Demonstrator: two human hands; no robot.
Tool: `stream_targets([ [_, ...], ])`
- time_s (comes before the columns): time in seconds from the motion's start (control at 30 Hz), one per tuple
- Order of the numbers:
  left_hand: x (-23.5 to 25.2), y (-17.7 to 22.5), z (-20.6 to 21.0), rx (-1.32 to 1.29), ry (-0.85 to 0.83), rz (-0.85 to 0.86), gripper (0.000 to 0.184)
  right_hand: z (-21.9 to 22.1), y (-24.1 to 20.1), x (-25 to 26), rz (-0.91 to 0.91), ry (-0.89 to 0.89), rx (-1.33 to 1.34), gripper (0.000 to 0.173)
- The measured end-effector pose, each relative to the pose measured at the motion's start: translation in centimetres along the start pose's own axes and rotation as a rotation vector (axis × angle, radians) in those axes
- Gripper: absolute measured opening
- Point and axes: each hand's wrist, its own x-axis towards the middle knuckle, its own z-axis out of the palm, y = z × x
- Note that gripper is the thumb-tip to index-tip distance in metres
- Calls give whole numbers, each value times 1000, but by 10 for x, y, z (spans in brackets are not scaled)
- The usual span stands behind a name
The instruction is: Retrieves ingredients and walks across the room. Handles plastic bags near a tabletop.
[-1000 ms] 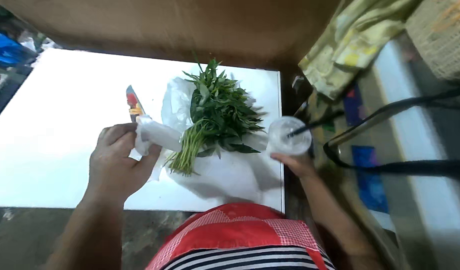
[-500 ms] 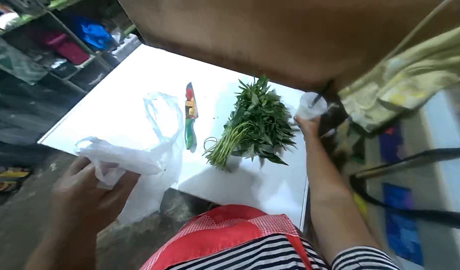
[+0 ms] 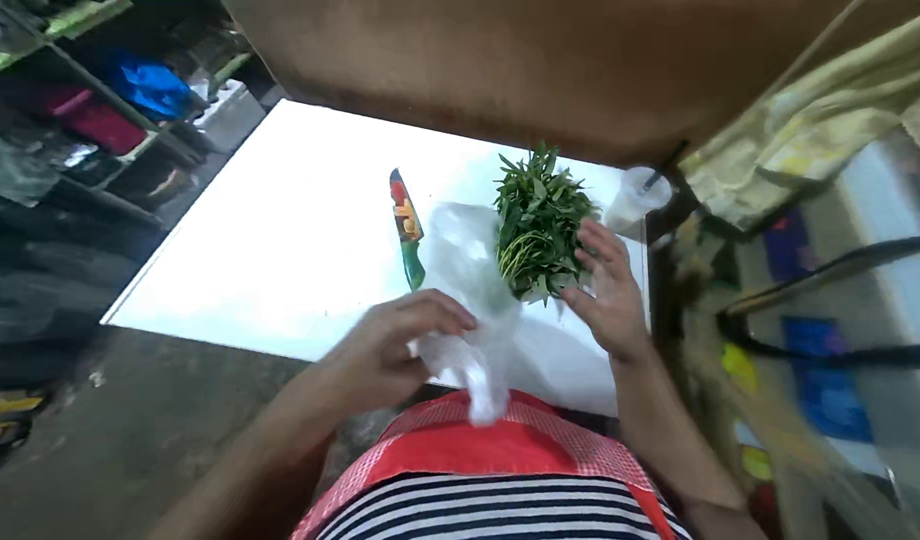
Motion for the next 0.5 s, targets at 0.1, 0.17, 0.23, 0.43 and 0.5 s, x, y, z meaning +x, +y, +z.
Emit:
stream_targets([
  [0.1, 16, -4, 6, -62, -194, 205, 17, 18, -27, 1, 14, -112, -3, 107],
  [0.17, 17, -10, 8, -47, -226, 265, 13, 33, -37, -10, 238, -80, 109, 82],
  [0.23, 13, -20, 6, -34, -247, 287, 13, 42, -43, -24, 328, 2, 127, 27],
  [0.43, -9, -51, -47, 122, -335, 67, 31, 37, -36, -57, 409, 428, 391, 12],
  [0.5, -13, -59, -79, 277, -297, -47, 50, 38, -40, -67, 406, 517, 409, 17],
])
